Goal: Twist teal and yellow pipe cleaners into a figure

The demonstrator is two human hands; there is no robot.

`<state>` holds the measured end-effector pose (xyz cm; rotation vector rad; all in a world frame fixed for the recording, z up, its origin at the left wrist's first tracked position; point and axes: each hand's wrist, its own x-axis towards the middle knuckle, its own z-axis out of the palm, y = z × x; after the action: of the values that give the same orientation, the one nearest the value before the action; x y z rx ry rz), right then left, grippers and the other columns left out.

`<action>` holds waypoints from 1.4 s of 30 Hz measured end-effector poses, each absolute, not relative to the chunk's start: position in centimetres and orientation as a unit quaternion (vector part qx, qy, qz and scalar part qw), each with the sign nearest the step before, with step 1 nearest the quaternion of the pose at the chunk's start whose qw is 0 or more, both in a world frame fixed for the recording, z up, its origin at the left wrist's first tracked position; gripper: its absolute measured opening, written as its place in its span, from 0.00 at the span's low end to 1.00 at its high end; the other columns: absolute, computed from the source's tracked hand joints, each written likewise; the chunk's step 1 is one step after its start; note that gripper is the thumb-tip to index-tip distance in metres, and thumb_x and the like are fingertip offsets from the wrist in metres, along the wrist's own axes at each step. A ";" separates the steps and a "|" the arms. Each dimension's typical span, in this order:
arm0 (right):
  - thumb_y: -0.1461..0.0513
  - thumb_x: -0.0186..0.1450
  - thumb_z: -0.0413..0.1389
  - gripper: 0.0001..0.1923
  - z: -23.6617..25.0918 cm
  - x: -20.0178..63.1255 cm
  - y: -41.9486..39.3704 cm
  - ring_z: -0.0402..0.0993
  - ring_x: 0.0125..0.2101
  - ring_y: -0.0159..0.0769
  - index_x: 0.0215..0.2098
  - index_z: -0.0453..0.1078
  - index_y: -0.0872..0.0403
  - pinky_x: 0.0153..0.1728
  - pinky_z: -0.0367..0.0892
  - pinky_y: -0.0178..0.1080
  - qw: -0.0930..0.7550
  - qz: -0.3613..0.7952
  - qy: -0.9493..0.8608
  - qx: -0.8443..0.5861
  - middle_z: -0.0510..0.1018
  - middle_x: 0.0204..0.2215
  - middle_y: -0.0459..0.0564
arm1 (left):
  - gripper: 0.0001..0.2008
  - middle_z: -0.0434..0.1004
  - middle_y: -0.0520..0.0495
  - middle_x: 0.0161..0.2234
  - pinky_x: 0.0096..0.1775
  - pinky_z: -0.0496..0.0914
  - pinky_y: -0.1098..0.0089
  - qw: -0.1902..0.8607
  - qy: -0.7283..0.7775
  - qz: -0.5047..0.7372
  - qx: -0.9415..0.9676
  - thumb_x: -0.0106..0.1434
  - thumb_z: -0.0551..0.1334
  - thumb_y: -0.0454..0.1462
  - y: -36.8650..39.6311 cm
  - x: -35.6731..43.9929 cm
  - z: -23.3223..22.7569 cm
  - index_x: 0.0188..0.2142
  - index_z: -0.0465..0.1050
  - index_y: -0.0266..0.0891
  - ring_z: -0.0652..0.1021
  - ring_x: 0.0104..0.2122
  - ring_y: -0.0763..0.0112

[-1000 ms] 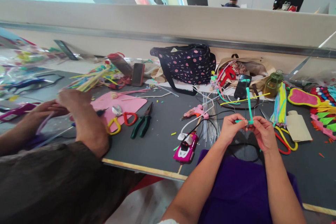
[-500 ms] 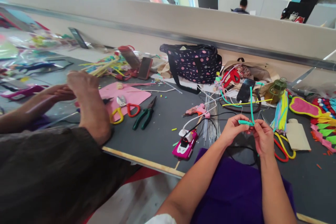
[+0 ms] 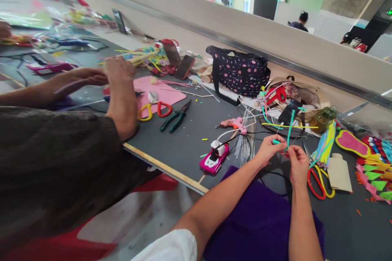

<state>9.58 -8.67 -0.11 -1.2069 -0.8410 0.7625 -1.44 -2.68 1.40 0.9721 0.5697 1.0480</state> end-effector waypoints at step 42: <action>0.53 0.56 0.62 0.14 -0.2 8.3 -8.4 0.69 0.23 0.30 0.30 0.68 0.54 0.25 0.63 0.32 0.658 0.427 -0.369 -0.499 0.73 0.22 0.42 | 0.16 0.72 0.49 0.21 0.21 0.65 0.74 0.800 0.252 0.389 0.381 0.43 0.73 0.40 -1.6 -1.7 0.7 0.28 0.76 0.30 0.70 0.17 0.76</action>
<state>8.30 -8.41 -0.22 -1.1288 -0.8346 0.9657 -1.68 -1.55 0.68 0.8174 0.5399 0.8333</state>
